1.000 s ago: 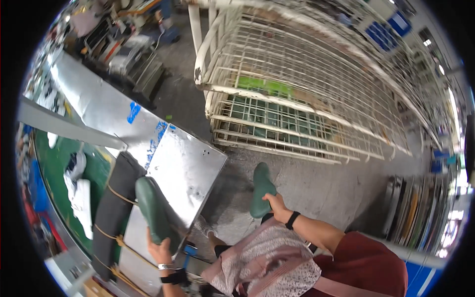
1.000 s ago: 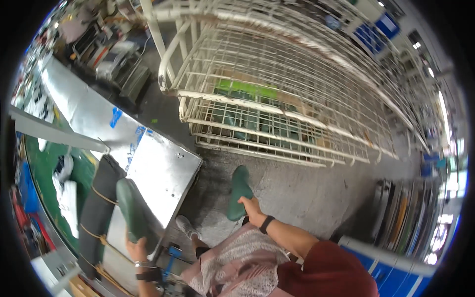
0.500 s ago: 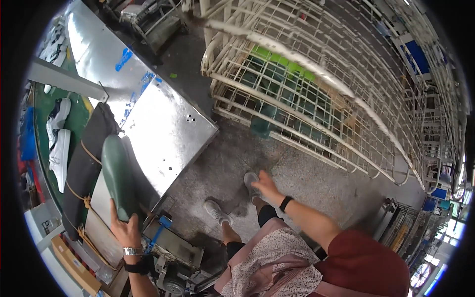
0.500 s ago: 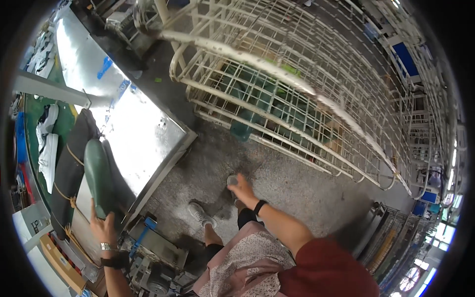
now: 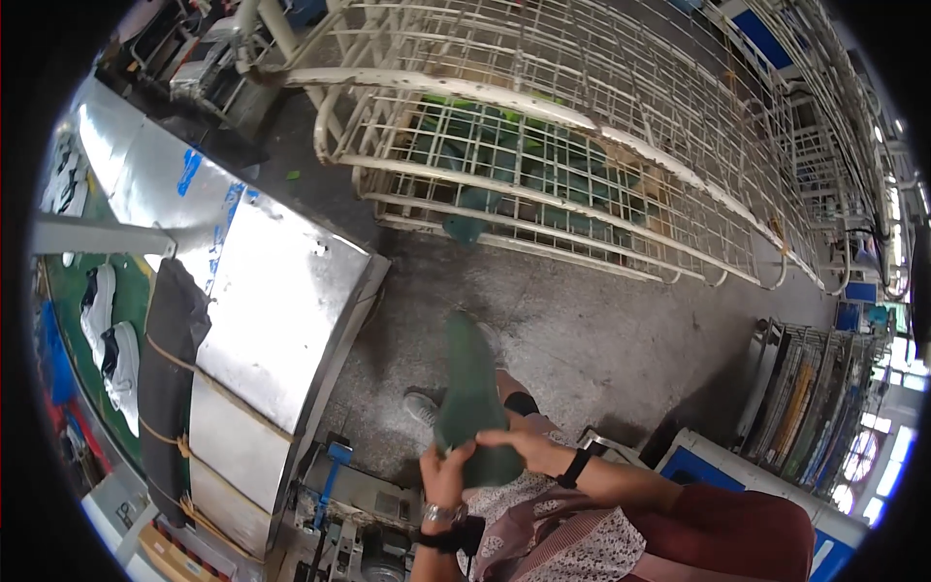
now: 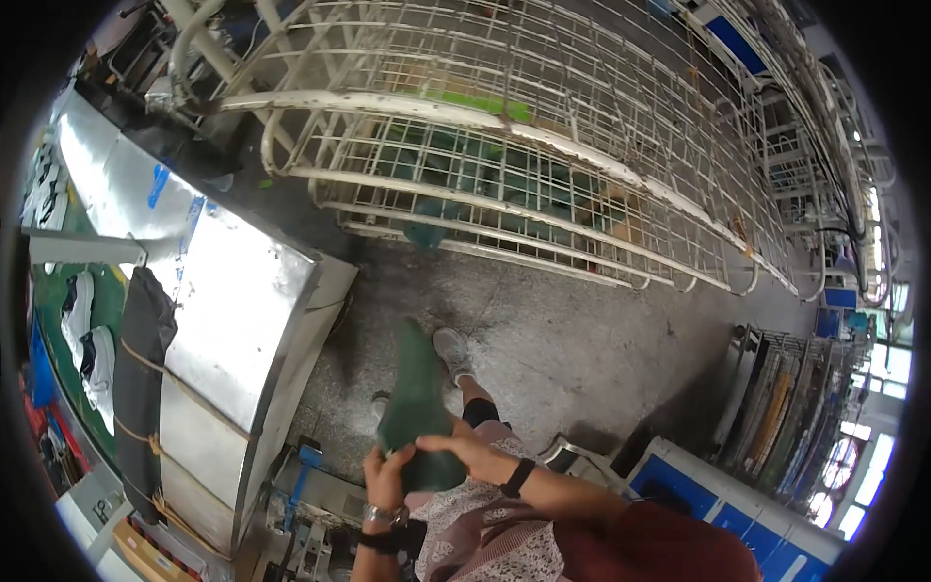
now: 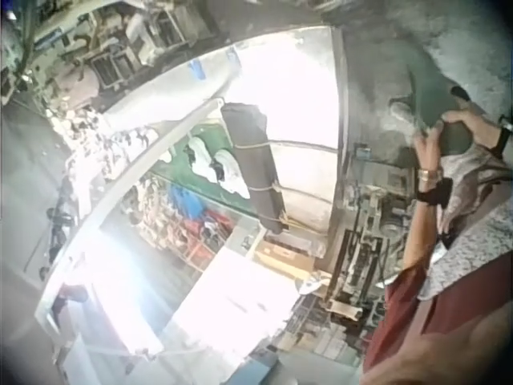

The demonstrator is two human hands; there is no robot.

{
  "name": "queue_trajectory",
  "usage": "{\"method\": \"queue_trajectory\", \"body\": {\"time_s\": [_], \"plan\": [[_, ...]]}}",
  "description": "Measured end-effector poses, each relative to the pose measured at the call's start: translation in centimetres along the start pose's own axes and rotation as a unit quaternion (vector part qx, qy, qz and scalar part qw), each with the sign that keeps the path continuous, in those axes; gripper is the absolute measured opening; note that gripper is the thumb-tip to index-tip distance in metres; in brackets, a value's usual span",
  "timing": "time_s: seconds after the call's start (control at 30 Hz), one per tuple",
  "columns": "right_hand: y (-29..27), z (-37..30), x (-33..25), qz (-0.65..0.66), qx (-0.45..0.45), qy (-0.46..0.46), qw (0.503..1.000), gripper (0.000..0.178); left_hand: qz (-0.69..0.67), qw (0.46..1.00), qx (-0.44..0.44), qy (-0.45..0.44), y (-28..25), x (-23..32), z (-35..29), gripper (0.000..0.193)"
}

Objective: Processing and inspecting shoes on a factory production line.

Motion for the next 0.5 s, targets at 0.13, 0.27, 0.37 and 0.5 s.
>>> {"method": "queue_trajectory", "body": {"time_s": [0.13, 0.27, 0.37, 0.5], "plan": [[-9.8, 4.5, 1.0, 0.243, 0.163, 0.026, 0.956, 0.047, 0.157, 0.968, 0.086, 0.179, 0.1, -0.4, 2.8, 0.036], [-21.4, 13.3, -5.8, 0.186, 0.271, -0.136, 0.935, 0.041, 0.346, 0.921, 0.113, 0.139, -5.0, -6.4, 3.3, 0.044], [-27.6, 19.8, -12.8, 0.073, 0.290, -0.274, 0.914, 0.071, 0.374, 0.912, 0.150, 0.074, -9.1, -12.8, 1.5, 0.053], [-28.2, 22.8, -13.4, -0.361, 0.262, -0.126, 0.886, 0.082, 0.469, 0.866, 0.173, -0.030, -12.3, -18.7, -2.0, 0.057]]}}
Point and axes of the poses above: each hand's wrist, its own z-axis towards the middle knuckle, its own y-axis out of the palm, x = y × z, the point moved 7 cm from there along z, towards the middle knuckle, and after that the axes turned 7 degrees about -x, right-handed, at the moved point
